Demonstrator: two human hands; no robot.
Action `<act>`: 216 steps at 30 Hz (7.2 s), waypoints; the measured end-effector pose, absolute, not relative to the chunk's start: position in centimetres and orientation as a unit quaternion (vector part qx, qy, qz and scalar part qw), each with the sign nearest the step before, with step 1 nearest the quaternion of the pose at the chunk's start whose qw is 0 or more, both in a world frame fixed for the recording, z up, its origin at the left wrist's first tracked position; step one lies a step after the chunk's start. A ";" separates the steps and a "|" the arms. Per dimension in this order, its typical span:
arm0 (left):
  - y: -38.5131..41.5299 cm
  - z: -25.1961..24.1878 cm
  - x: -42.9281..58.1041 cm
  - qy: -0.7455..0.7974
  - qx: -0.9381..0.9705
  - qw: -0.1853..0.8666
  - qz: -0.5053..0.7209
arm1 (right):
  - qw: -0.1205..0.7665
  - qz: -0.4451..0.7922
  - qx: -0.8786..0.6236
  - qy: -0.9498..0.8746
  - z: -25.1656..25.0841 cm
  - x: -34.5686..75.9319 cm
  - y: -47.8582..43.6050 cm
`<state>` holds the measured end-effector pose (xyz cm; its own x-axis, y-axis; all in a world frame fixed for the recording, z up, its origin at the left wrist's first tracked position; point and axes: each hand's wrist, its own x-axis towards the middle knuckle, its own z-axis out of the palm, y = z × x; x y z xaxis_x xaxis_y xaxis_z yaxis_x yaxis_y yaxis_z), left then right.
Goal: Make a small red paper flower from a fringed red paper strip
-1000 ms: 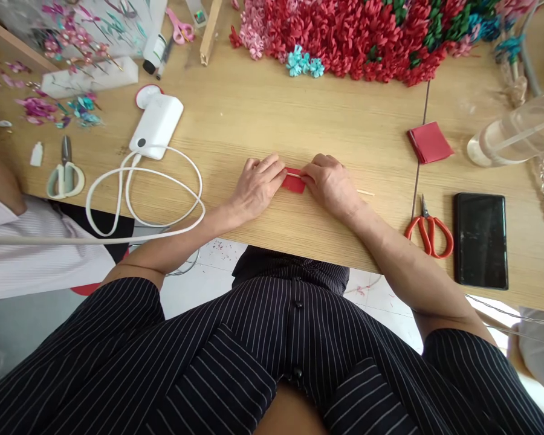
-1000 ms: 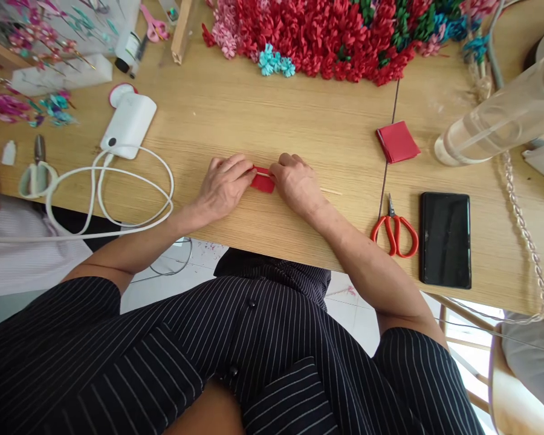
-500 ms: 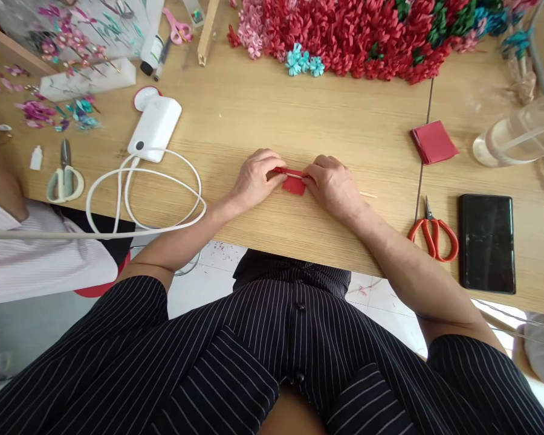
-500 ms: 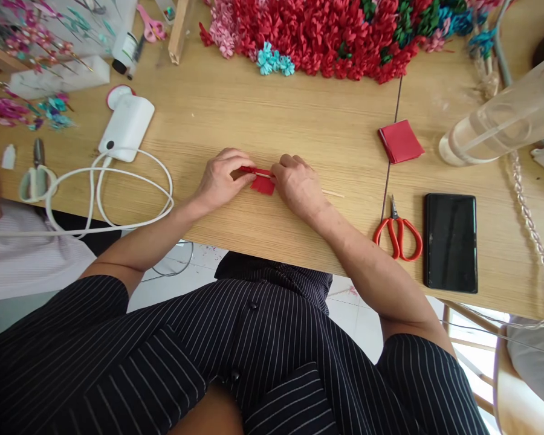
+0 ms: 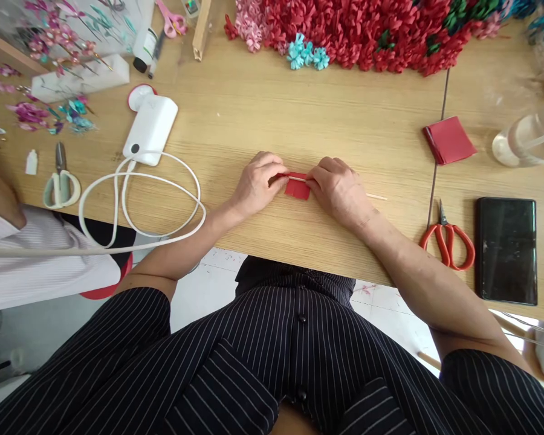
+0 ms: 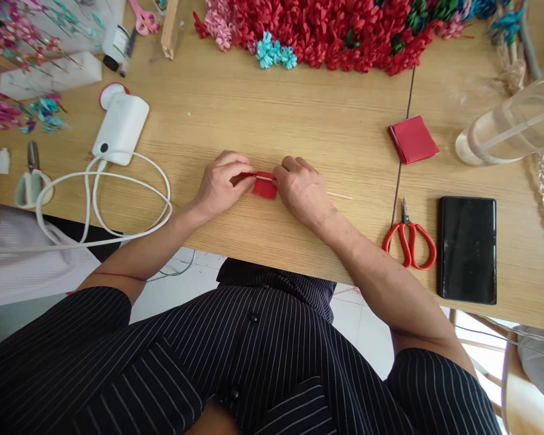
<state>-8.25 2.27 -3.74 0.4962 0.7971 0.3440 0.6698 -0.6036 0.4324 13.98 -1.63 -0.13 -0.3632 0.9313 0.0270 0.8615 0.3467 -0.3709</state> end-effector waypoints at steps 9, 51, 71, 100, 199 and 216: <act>2.1 -3.7 -7.9 0.418 0.861 0.115 0.264 | 0.130 0.128 -0.547 -0.817 -0.4 14.1 -1.7; 2.8 -3.6 -9.1 0.415 0.862 0.112 0.268 | 0.102 0.106 -0.549 -0.823 -0.1 14.5 -1.5; -4.8 -3.7 -9.4 0.407 0.860 -0.009 0.309 | 0.124 0.150 -0.479 -0.856 0.1 13.8 -2.7; -5.9 -3.6 -8.7 0.485 0.834 0.027 0.262 | 0.126 0.162 -0.488 -0.849 -0.8 13.8 -2.5; -1.1 -2.8 -8.3 0.437 0.889 0.013 0.137 | 0.111 0.158 -0.515 -0.835 0.6 13.2 -1.6; -2.0 -3.1 -8.7 0.445 0.868 0.067 0.209 | 0.109 0.169 -0.527 -0.826 0.1 13.0 -1.7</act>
<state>-8.73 -2.03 -3.10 0.5162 0.8009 0.3035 0.7446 -0.5948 0.3031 12.95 -1.72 0.11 -0.4208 0.9071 0.0023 0.8336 0.3877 -0.3935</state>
